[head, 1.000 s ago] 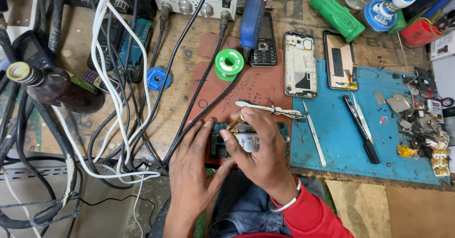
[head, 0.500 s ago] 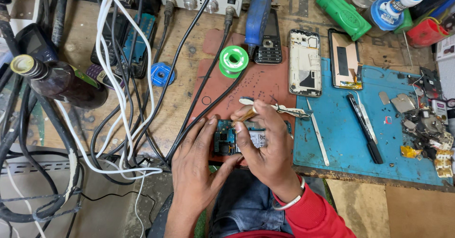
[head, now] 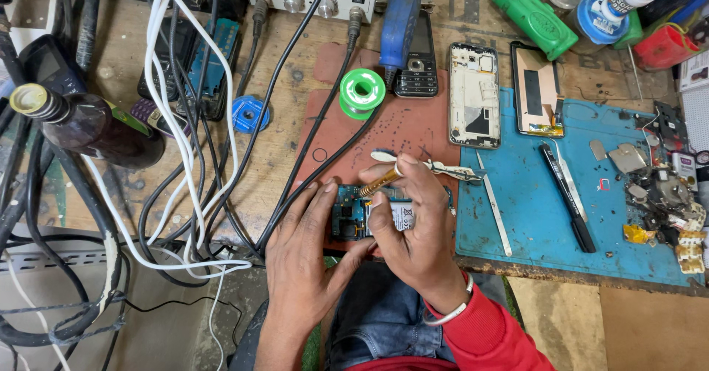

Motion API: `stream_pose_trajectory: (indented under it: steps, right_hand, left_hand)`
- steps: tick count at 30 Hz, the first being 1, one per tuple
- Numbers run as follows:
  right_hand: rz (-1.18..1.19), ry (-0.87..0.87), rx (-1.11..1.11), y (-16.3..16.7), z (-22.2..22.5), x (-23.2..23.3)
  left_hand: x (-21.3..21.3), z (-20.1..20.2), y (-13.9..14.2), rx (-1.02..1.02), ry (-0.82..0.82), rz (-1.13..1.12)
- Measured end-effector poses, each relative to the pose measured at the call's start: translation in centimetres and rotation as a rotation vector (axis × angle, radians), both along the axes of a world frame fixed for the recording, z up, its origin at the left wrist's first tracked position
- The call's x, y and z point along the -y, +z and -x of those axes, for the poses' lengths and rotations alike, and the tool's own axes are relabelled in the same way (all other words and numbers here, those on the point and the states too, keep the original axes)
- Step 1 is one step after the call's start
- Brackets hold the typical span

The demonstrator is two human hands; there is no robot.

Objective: The person works at a cluttered repair bench on a disassembled smartphone. They hold the phone chassis with its battery, pry at the board with a spudger, use a screwdriver on the device, lift out the motherboard, and clean the board and chassis with a brush.

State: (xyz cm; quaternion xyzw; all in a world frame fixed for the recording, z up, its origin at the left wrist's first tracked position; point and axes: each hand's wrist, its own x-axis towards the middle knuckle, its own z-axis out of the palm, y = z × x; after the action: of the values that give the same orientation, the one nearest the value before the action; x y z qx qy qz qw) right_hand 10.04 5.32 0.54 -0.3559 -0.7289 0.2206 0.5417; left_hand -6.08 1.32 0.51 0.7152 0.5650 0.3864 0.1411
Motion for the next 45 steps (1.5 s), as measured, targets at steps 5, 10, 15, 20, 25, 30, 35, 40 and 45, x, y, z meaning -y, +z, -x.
stream_pose_trajectory:
  steps: [5, 10, 15, 20, 25, 30, 35, 40, 45]
  right_hand:
    - [-0.028, -0.031, 0.029, -0.2, -0.1, -0.1]
    - [-0.051, -0.069, 0.070, -0.4, -0.1, -0.1]
    - [0.016, -0.022, 0.029, -0.5, 0.1, -0.1]
    - [0.085, 0.065, -0.076, -0.5, 0.2, 0.1]
    - [0.141, 0.104, -0.163, -0.6, 0.0, 0.2]
    - [0.155, 0.070, -0.209, -0.5, 0.0, 0.5]
    - [0.186, -0.057, -0.269, 0.9, -3.0, 1.6]
    - [0.193, -0.276, -0.191, 1.7, -8.6, 2.9]
    - [0.169, -0.305, -0.091, 0.0, -10.3, 3.3]
  left_hand:
    - [0.0, 0.0, -0.2, -0.007, -0.005, -0.005]
    - [0.0, 0.0, -0.1, -0.010, -0.010, -0.002]
    - [0.1, 0.1, 0.0, -0.007, -0.007, 0.016]
    - [0.1, 0.1, 0.1, 0.008, -0.008, 0.001]
    - [0.1, 0.1, 0.2, 0.017, -0.004, -0.012]
    - [0.2, 0.3, 0.3, 0.019, -0.004, -0.026]
    - [0.3, 0.2, 0.4, 0.019, 0.007, -0.026]
    - [0.3, 0.2, 0.4, 0.027, 0.010, -0.016]
    - [0.4, 0.1, 0.3, 0.027, 0.006, -0.025]
